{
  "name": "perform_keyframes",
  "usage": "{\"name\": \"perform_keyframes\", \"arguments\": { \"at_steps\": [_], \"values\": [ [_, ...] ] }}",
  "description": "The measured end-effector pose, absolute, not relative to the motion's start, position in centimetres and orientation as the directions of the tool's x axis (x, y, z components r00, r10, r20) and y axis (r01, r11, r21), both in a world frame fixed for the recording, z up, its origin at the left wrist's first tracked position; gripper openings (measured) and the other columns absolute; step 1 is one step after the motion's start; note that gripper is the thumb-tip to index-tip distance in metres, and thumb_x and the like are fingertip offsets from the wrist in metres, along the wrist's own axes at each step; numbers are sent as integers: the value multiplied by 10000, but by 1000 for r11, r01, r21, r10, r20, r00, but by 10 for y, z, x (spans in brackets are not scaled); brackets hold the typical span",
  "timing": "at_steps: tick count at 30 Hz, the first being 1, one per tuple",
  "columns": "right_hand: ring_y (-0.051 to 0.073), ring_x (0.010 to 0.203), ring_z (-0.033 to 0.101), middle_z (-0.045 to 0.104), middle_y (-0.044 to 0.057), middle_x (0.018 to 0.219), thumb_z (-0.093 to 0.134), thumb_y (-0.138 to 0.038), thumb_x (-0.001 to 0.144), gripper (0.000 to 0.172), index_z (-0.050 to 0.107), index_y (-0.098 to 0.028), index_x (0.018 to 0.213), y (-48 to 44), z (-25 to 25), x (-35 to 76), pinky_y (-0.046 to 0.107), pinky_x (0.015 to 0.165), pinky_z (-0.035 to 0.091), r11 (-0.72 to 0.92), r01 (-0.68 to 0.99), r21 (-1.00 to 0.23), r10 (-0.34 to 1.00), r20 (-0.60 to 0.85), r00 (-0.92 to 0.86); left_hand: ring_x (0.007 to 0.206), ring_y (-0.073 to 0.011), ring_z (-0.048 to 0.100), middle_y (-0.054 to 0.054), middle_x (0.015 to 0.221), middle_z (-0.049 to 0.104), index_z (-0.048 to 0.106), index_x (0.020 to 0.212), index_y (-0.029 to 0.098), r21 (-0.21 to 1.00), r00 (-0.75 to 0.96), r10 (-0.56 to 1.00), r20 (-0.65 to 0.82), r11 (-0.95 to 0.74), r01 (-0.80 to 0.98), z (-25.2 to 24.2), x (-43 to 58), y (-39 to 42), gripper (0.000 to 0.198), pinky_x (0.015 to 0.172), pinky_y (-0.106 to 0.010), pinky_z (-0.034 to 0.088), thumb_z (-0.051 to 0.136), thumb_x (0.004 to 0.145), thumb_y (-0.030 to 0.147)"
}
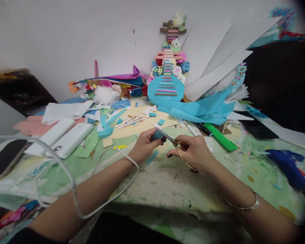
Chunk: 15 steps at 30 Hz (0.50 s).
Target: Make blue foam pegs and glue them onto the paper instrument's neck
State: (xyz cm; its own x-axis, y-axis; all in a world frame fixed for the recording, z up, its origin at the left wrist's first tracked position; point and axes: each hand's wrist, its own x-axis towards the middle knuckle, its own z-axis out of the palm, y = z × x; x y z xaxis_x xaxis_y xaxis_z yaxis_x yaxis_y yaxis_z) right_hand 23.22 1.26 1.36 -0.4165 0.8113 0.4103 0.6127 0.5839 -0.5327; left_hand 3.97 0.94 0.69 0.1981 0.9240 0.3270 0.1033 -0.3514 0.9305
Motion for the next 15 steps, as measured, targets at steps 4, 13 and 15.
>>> {"name": "perform_keyframes", "arguments": {
  "at_steps": [4, 13, 15],
  "values": [
    [83, 457, 376, 508, -17, 472, 611, -676, 681, 527, 665, -152, 684, 14, 12, 234, 230, 471, 246, 600, 603, -525, 799, 427, -423, 573, -105, 498, -11, 626, 577, 619, 753, 122, 933, 198, 925, 324, -348, 97, 7, 39, 9, 105, 547, -227, 394, 642, 709, 215],
    [74, 450, 330, 468, -30, 448, 596, -701, 669, 553, 658, -152, 635, 14, 14, 235, 232, 458, 229, 627, 592, -506, 777, 457, -432, 569, -107, 505, -13, 623, 581, 607, 752, 136, 947, 219, 927, 304, -319, 35, 6, 41, 10, 173, 545, -229, 396, 673, 708, 290],
    [75, 453, 309, 439, -37, 440, 587, -701, 677, 556, 644, -152, 614, 15, 14, 236, 233, 455, 220, 624, 593, -509, 780, 442, -442, 576, -110, 511, -16, 628, 583, 607, 752, 133, 950, 220, 929, 298, -312, 29, 5, 40, 10, 205, 552, -230, 400, 687, 704, 315]
  ]
}}
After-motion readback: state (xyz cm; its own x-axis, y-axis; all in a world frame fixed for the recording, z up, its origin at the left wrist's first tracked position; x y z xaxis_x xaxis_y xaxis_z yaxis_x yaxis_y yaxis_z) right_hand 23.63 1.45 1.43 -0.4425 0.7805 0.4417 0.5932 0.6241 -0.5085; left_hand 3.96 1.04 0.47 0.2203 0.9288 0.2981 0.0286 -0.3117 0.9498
